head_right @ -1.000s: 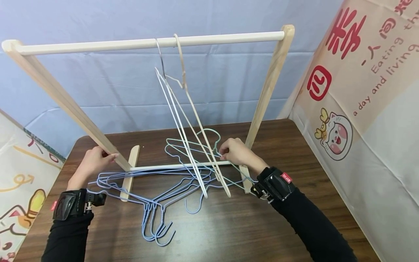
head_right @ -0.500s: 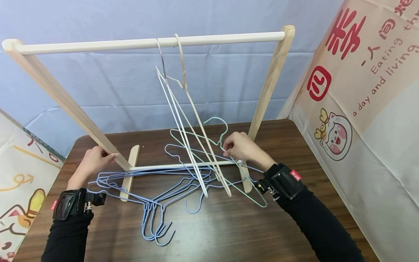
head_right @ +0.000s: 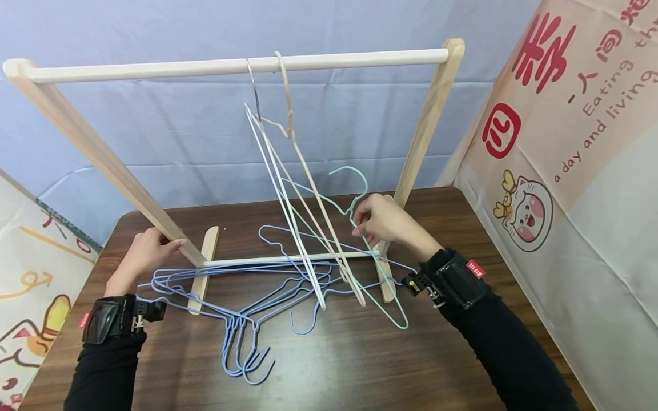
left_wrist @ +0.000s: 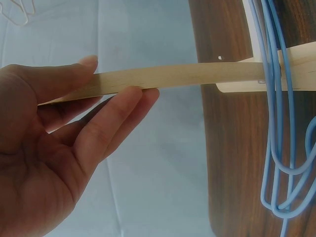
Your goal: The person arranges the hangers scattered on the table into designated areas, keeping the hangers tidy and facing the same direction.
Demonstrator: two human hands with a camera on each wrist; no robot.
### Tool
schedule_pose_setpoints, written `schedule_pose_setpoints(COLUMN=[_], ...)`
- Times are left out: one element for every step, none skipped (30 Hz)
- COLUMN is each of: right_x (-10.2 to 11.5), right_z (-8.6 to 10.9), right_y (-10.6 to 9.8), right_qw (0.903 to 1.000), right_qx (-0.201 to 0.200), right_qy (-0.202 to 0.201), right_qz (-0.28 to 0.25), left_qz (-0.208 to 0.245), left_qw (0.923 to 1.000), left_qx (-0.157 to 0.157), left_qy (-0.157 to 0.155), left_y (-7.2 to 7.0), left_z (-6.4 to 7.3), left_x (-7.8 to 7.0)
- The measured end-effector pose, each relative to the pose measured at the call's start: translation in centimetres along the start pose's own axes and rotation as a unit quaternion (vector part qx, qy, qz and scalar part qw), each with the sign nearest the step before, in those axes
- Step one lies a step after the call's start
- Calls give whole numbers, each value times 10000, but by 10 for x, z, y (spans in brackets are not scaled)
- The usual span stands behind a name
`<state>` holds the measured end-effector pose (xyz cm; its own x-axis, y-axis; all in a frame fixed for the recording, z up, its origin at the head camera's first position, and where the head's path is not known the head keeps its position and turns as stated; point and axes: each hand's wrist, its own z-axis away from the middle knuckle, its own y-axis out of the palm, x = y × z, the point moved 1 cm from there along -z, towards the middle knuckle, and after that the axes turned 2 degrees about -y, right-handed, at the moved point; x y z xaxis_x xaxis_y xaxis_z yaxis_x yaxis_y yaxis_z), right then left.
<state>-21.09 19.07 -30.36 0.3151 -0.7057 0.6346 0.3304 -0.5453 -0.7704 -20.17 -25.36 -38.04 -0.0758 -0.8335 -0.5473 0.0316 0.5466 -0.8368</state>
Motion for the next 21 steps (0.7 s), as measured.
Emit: schedule_pose_setpoints(right_x=[2, 4, 7, 9, 11, 13, 15, 17, 19, 21, 23, 25, 27, 29, 31, 34, 36, 38, 40, 42, 44], right_z=[0, 1, 1, 2, 2, 3, 3, 4, 4, 4, 5, 5, 6, 6, 7, 7, 7, 7, 7, 7, 7], right_y=[-2, -4, -6, -8, -9, -11, -12, -13, -14, -15, -16, -17, -19, -20, -21, -23, -24, -26, -27, -29, -31], right_qw=[10000, 10000, 10000, 10000, 10000, 9999, 9997, 9995, 9995, 9994, 9994, 9994, 9996, 9997, 9998, 9998, 9998, 9999, 9999, 9998, 9998], right_qx=[-47, -58, -62, -70, -67, -51, -25, 2, -8, 0, 6, 5, -9, -28, -55, -63, -85, -99, -103, -97, -94], right_qy=[-32, -38, -45, -45, -30, -7, 32, 63, 64, 76, 78, 69, 38, 5, -14, -23, -43, -63, -61, -33, -25], right_qz=[79, 72, 56, 16, -46, -124, -224, -321, -315, -352, -348, -329, -276, -245, -190, -184, -155, -124, -125, -164, -161], left_qz=[2, 1, -1, 7, 3, 4, 6, 6, 4, 6, -3, -5, -11, -14, -18, -19, -17, -22, -27, -30, -34], left_qw=[10000, 10000, 10000, 10000, 10000, 10000, 10000, 10000, 10000, 10000, 10000, 10000, 10000, 10000, 10000, 10000, 10000, 10000, 10000, 10000, 10000], left_qx=[-4, -4, -4, -1, -8, -13, -17, -20, -27, -23, -25, -18, -12, -4, 4, 13, 20, 24, 28, 36, 37], left_qy=[4, 10, 9, 6, 15, 22, 28, 34, 39, 37, 43, 38, 30, 24, 19, 12, 5, 3, 1, -6, -8], left_y=[0, 0, 0, 0, 0, -1, -1, -1, -1, -1, -1, 0, 0, 0, 0, 0, 0, 0, 0, 0, 0], left_z=[0, 0, 0, 0, -1, -1, -1, -1, -1, -1, -1, -1, -1, -1, -1, -1, -1, -1, -1, -1, -1], left_x=[0, 0, 0, 0, 0, 0, 0, 0, 0, 0, 1, 1, 1, 1, 1, 1, 1, 1, 1, 1, 1])
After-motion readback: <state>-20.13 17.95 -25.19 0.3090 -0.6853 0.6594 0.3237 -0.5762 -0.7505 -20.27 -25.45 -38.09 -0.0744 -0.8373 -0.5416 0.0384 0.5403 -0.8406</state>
